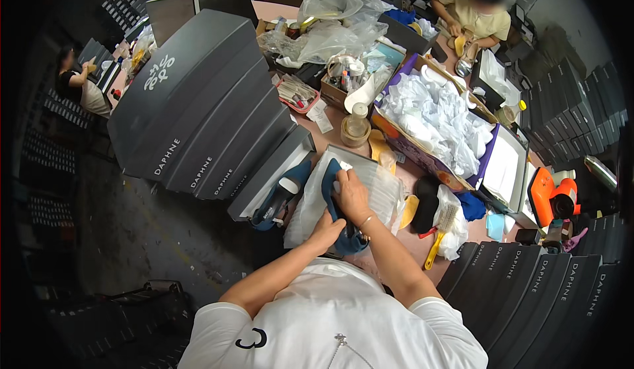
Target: Packing shoes into a shoebox using protective paper and checking for quality.
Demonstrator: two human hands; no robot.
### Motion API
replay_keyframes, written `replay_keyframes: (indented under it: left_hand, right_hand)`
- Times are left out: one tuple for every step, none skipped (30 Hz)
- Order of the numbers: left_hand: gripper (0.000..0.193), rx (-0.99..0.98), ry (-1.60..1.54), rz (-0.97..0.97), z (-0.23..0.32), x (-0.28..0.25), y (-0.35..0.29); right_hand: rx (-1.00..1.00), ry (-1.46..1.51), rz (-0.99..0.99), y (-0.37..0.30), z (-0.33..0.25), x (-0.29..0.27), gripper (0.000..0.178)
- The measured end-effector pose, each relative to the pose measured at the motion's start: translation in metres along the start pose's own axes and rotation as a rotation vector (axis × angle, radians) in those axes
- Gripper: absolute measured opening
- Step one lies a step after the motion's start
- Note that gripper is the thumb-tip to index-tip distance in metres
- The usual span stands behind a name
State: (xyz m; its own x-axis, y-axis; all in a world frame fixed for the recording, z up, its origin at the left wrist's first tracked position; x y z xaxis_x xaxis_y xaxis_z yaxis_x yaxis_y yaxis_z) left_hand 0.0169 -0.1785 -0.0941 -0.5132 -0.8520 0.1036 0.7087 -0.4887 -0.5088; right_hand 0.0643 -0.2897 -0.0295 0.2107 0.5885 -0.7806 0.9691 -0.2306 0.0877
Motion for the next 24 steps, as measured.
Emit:
replay_keyframes:
  left_hand:
    - [0.049, 0.036, 0.006, 0.026, 0.007, -0.005, -0.002]
    - [0.047, 0.019, -0.002, 0.020, 0.009, -0.009, -0.005]
    - [0.046, 0.001, -0.010, 0.014, 0.012, -0.013, -0.007]
    - [0.044, -0.016, -0.018, 0.008, 0.013, -0.016, -0.008]
    - [0.041, -0.006, 0.020, 0.025, 0.012, -0.011, -0.010]
    - [0.043, -0.010, -0.014, -0.018, 0.015, 0.001, -0.019]
    - [0.045, 0.026, -0.044, -0.001, 0.012, 0.005, -0.022]
    - [0.047, 0.061, -0.068, 0.019, 0.017, 0.007, -0.024]
    - [0.048, 0.041, -0.107, -0.018, 0.020, 0.008, -0.026]
    - [0.049, 0.021, -0.146, -0.056, 0.023, 0.007, -0.030]
    - [0.050, 0.001, -0.184, -0.092, 0.029, 0.004, -0.033]
    - [0.052, -0.012, -0.185, -0.144, 0.034, 0.002, -0.035]
    - [0.054, -0.025, -0.187, -0.197, 0.038, 0.000, -0.037]
    - [0.056, -0.046, -0.186, -0.260, 0.038, 0.002, -0.039]
    - [0.059, 0.021, -0.105, -0.281, 0.040, 0.003, -0.042]
    - [0.059, 0.043, -0.077, -0.274, 0.042, 0.006, -0.046]
    - [0.060, 0.067, -0.049, -0.263, 0.049, 0.009, -0.052]
    - [0.061, 0.092, -0.020, -0.253, 0.052, 0.012, -0.055]
    - [0.060, 0.177, 0.079, -0.247, 0.044, 0.008, -0.053]
    - [0.046, 0.297, 0.180, -0.149, 0.048, 0.005, -0.055]
    - [0.048, 0.182, 0.024, -0.171, 0.045, 0.007, -0.056]
    - [0.050, 0.058, -0.124, -0.191, 0.044, 0.007, -0.058]
    - [0.051, 0.071, -0.097, -0.199, 0.048, 0.006, -0.059]
    - [0.053, 0.089, -0.077, -0.193, 0.051, 0.003, -0.058]
  right_hand:
    - [-0.007, 0.070, -0.020, -0.005, -0.004, -0.005, 0.036]
    - [-0.120, 0.145, -0.002, -0.013, -0.012, -0.011, 0.034]
    - [-0.233, 0.220, 0.016, -0.021, -0.017, -0.017, 0.033]
    - [-0.346, 0.295, 0.035, -0.027, -0.021, -0.022, 0.031]
    - [-0.309, 0.277, 0.003, -0.026, -0.013, -0.019, 0.032]
    - [-0.275, 0.181, -0.028, -0.027, -0.007, -0.017, 0.034]
    - [-0.240, 0.086, -0.059, -0.025, 0.000, -0.014, 0.035]
    - [-0.204, -0.003, -0.085, -0.020, 0.001, -0.016, 0.037]
    - [-0.071, 0.045, -0.107, -0.016, 0.004, -0.019, 0.058]
    - [-0.047, 0.222, -0.032, -0.018, 0.006, -0.029, 0.066]
    - [-0.025, 0.400, 0.044, -0.019, 0.008, -0.039, 0.073]
    - [-0.004, 0.577, 0.121, -0.019, 0.011, -0.050, 0.081]
    - [-0.073, 0.507, 0.059, -0.016, 0.005, -0.056, 0.096]
    - [-0.016, 0.486, 0.020, -0.013, 0.012, -0.054, 0.092]
    - [0.043, 0.466, -0.018, -0.008, 0.020, -0.049, 0.089]
    - [0.102, 0.447, -0.055, -0.005, 0.025, -0.045, 0.086]
    - [0.104, 0.438, -0.058, -0.003, 0.022, -0.044, 0.078]
    - [0.151, 0.439, -0.057, -0.003, 0.020, -0.044, 0.074]
    - [0.119, 0.464, -0.089, -0.005, 0.020, -0.036, 0.079]
    - [0.088, 0.484, -0.102, -0.006, 0.024, -0.034, 0.083]
    - [0.023, 0.495, -0.179, -0.011, 0.018, -0.037, 0.096]
    - [-0.066, 0.557, -0.226, -0.013, 0.012, -0.040, 0.106]
    - [-0.098, 0.617, -0.193, -0.010, 0.010, -0.047, 0.103]
    - [0.015, 0.671, -0.175, -0.005, 0.014, -0.047, 0.093]
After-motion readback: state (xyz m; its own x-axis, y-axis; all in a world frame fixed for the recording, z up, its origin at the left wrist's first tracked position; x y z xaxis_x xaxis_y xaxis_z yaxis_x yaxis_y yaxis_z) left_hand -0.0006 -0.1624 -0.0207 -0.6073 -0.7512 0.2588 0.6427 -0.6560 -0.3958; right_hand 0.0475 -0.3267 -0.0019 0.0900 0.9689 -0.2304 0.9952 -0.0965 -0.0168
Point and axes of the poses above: each hand's wrist, its own y-axis towards the middle knuckle, its own x-axis out of the palm, z = x × y, the point moved 7 cm from there along y, towards the middle knuckle, and after that the axes turned 2 degrees about y, right-handed, at the moved point
